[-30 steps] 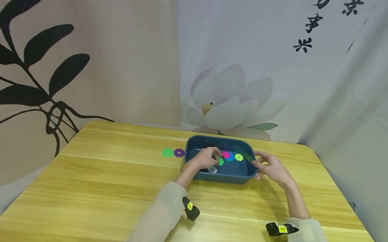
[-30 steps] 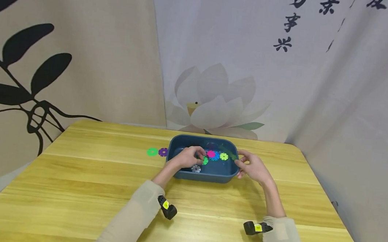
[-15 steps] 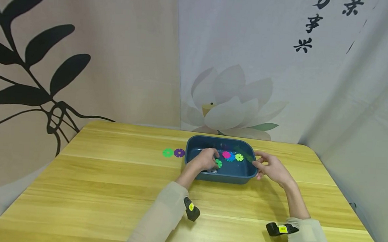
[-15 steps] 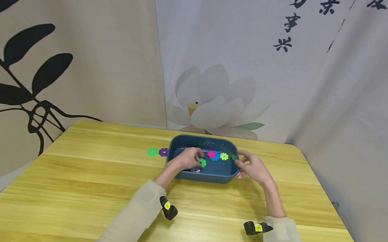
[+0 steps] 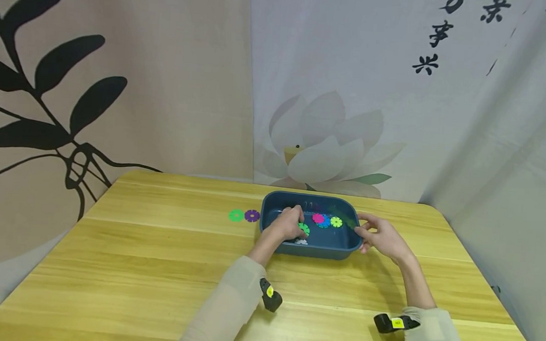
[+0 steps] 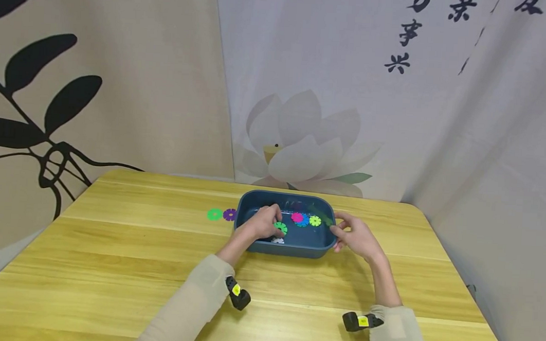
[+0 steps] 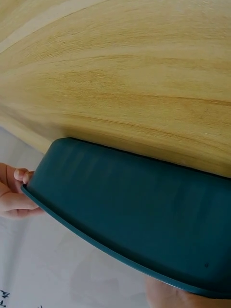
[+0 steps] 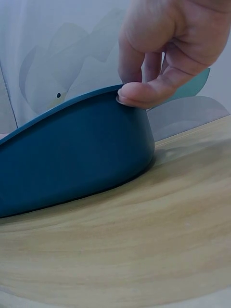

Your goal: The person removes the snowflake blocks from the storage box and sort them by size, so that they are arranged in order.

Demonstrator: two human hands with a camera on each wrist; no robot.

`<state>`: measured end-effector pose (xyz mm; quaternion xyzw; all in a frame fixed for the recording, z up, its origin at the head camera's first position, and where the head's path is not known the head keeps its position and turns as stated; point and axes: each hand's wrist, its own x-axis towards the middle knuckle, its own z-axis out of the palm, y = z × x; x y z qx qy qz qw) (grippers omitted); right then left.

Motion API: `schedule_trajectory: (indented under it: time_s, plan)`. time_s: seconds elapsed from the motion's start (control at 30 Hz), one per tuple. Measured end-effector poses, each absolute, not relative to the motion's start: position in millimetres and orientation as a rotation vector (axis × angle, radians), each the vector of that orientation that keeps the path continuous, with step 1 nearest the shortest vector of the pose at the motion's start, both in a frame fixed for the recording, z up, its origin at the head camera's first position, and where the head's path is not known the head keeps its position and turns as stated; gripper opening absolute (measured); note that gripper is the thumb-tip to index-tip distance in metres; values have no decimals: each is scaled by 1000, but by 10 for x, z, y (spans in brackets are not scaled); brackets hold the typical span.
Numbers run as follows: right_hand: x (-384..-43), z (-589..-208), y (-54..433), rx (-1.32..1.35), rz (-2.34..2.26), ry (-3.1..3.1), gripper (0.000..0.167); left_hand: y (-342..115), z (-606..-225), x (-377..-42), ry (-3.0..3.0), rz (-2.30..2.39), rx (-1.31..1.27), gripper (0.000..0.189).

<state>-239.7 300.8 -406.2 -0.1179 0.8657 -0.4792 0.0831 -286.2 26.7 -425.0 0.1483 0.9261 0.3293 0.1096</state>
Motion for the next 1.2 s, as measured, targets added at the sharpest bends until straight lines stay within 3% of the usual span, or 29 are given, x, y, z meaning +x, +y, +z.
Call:
schedule_trajectory:
  time_s: [0.3, 0.53, 1.2]
  plan:
    - [-2392, -4048, 2984, -350, -1440, 2589, 55, 260, -4237, -2897, 2826, 896, 283, 29]
    - [-2390, -4053, 2979, -348, -1454, 2582, 55, 248, -4238, -2928, 2836, 1125, 264, 13]
    - [-2374, -4053, 2992, -383, -1454, 2576, 56, 2, -4072, -2768, 2753, 1775, 459, 15]
